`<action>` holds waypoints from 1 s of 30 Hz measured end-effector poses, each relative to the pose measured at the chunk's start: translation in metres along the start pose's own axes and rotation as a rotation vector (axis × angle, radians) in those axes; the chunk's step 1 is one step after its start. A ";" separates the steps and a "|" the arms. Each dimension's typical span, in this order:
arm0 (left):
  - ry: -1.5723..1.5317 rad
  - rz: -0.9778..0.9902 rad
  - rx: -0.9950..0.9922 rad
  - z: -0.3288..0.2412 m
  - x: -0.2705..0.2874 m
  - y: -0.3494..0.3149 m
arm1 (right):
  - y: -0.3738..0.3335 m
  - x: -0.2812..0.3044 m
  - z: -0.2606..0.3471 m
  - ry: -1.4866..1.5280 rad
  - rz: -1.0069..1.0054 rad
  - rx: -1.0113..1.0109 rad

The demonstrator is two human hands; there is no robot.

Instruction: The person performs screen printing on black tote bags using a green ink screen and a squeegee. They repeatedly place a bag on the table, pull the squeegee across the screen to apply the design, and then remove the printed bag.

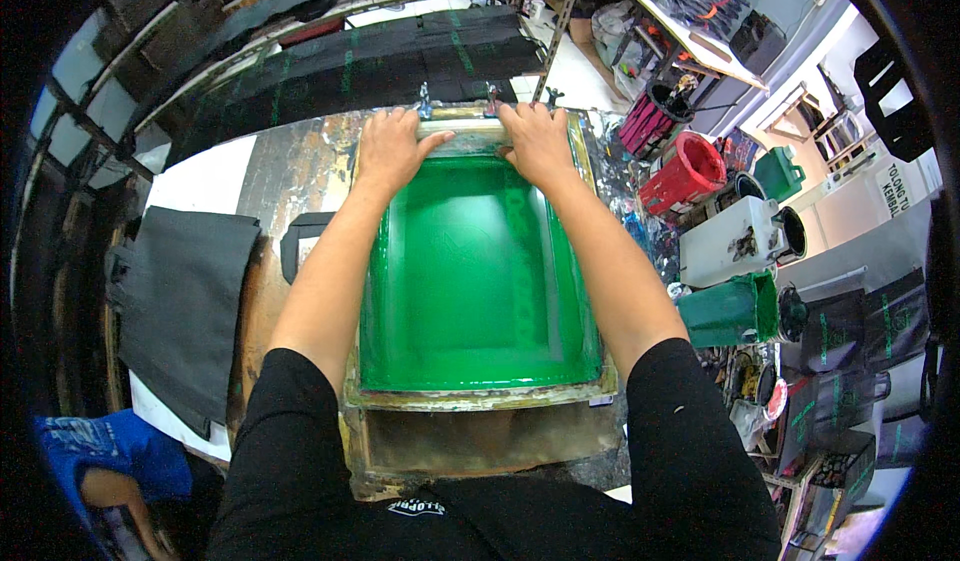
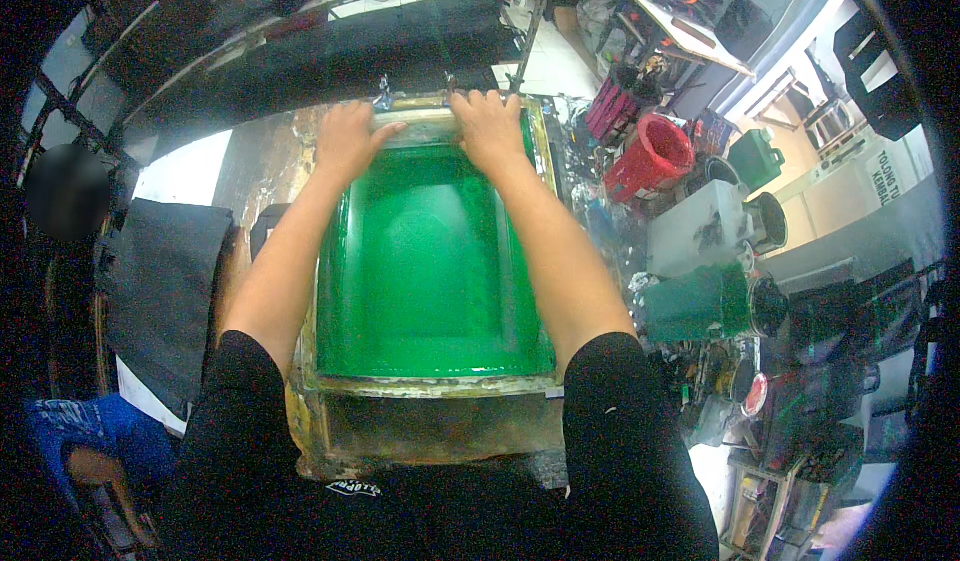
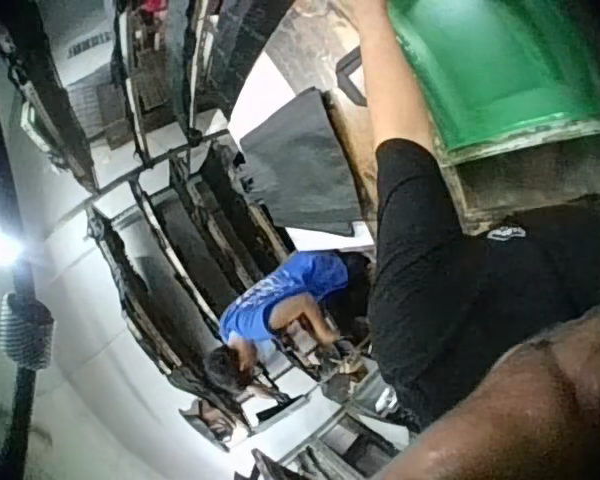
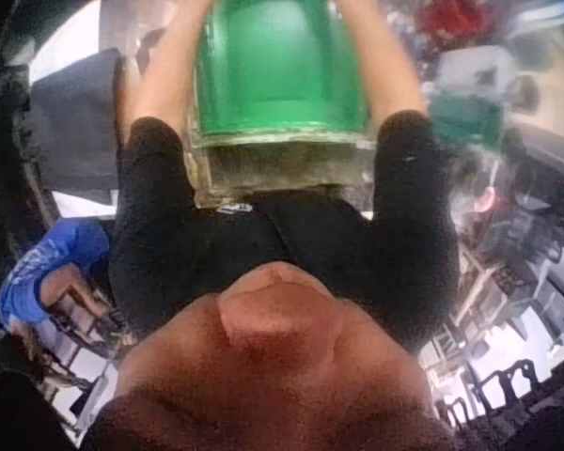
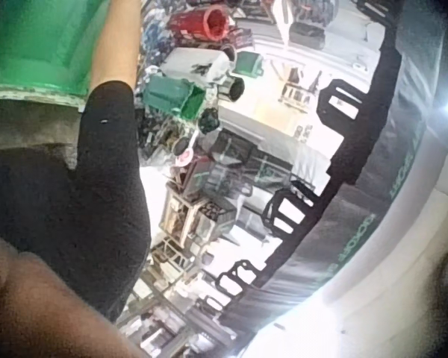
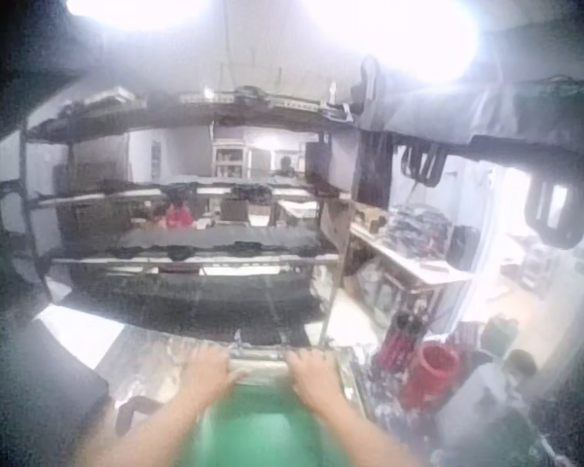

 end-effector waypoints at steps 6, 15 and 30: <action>0.034 -0.202 -0.104 -0.010 0.008 -0.030 | -0.025 0.011 0.009 0.015 -0.022 0.004; 0.025 -0.157 -0.096 -0.039 0.043 -0.103 | -0.094 0.053 0.038 0.060 0.104 -0.003; -0.033 -0.105 -0.145 -0.107 0.124 -0.249 | -0.245 0.144 0.095 0.134 0.105 -0.003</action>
Point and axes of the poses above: each hand's wrist, its own y-axis towards the middle knuckle, its own x-axis out of the back of the hand, z = x × y, the point moved 7 cm from there along y, towards the middle knuckle, and after that the axes turned 2 degrees about z, right-handed, at the moved point
